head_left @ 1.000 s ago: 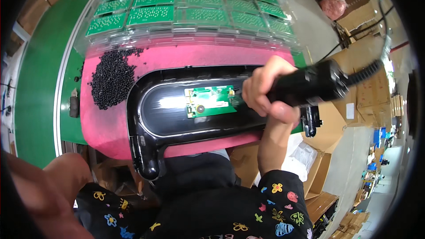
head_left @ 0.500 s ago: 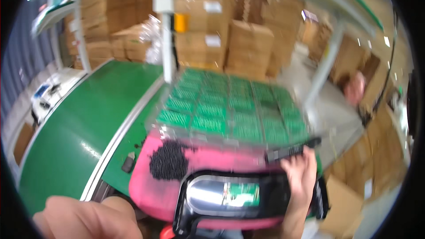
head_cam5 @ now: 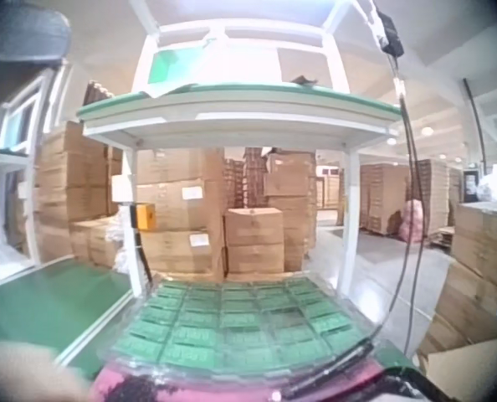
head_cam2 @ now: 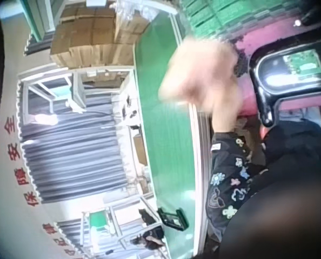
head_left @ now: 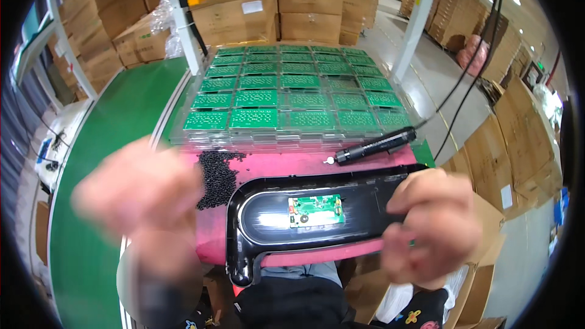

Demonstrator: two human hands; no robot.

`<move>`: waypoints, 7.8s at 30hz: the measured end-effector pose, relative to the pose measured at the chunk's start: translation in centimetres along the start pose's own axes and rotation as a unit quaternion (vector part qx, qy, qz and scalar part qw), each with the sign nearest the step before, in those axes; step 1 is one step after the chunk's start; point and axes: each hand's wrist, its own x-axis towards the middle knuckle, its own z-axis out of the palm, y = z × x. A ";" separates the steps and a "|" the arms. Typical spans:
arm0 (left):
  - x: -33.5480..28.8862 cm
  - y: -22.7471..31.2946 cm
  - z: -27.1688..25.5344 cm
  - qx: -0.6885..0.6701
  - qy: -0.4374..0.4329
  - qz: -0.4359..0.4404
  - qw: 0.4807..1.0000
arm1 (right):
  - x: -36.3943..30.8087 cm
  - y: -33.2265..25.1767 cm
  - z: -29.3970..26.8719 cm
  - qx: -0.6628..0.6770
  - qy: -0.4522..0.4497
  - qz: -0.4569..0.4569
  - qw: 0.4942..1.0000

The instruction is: The recorder is assembling electronic circuit boards into plastic housings using an electric screwdriver.

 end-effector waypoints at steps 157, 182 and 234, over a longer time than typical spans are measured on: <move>-9.0 -13.1 -4.5 0.510 -0.423 -0.236 0.711 | -8.3 24.9 2.1 -0.391 -0.370 0.375 0.754; -7.0 -11.0 -2.3 0.394 -0.388 -0.080 0.829 | -4.8 8.5 8.2 0.101 -0.133 0.290 0.942; -8.8 -11.9 -1.0 0.345 -0.500 -0.320 0.728 | -13.1 9.8 5.6 0.061 -0.251 0.390 0.884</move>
